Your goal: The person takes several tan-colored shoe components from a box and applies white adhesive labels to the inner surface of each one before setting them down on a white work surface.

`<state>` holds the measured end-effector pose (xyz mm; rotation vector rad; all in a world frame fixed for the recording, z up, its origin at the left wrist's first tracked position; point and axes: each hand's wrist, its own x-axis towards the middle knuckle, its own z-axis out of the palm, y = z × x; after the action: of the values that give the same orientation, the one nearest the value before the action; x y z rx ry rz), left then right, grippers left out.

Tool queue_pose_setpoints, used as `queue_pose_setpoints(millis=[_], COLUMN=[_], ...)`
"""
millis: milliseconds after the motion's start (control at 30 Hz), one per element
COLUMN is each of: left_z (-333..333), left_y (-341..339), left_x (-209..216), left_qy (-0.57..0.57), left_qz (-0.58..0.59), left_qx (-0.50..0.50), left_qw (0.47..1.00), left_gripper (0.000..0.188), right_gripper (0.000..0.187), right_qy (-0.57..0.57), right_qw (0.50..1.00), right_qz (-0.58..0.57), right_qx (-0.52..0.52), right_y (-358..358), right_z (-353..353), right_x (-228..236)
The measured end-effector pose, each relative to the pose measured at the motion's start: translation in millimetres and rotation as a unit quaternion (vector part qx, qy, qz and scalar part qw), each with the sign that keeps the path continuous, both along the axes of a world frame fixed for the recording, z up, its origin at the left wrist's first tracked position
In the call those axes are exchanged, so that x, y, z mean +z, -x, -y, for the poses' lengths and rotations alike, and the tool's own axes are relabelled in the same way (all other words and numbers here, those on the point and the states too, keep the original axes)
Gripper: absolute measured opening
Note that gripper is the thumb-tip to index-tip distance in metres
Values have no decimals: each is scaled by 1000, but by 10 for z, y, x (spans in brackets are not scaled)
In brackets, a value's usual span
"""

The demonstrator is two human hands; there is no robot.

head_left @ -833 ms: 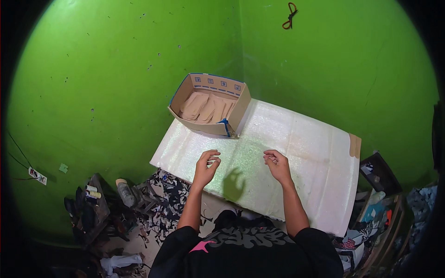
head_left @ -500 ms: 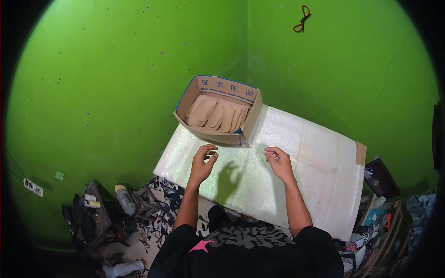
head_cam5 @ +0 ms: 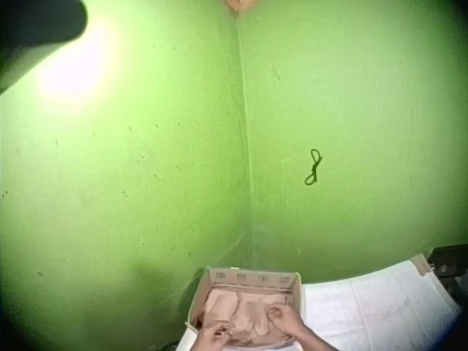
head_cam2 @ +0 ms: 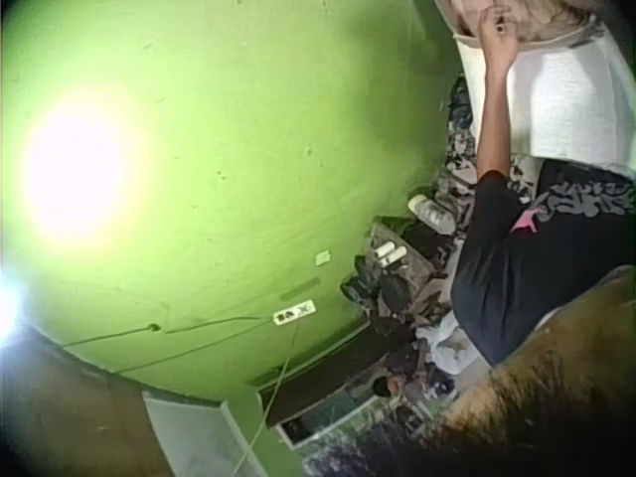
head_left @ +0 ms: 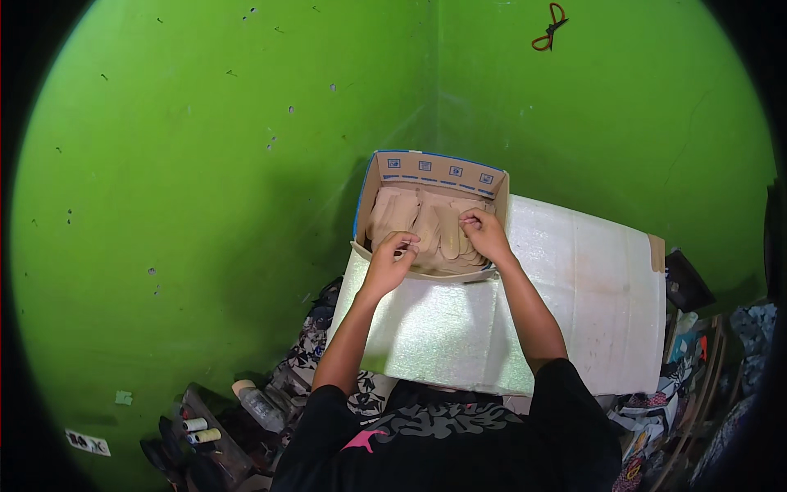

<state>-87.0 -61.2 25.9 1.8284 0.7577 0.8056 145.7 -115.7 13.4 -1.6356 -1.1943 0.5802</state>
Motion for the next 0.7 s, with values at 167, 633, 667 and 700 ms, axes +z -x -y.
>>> queue_pose_setpoints(millis=[167,633,667,700], left_z=[-331,-992,-1042,-1099], left_y=[-3,-606,-690,-782], left_x=[-137,-689,-729,-766], left_qy=[13,-4,-4,-9], left_qz=[-41,-135,-132,-132], left_qx=[-23,-144,-151,-156], left_qw=[999,980,980,979], left_gripper=[19,21,21,21], right_gripper=[22,31,30,30], right_qy=[144,393,386,389], right_qw=[987,897,899,897], right_qz=[69,160,173,173], right_qx=[-35,-127,-114,-120], right_y=[58,-116,-160,-201], right_z=[-508,-841,-835,-831], right_x=[-306,-951,-994,-1037])
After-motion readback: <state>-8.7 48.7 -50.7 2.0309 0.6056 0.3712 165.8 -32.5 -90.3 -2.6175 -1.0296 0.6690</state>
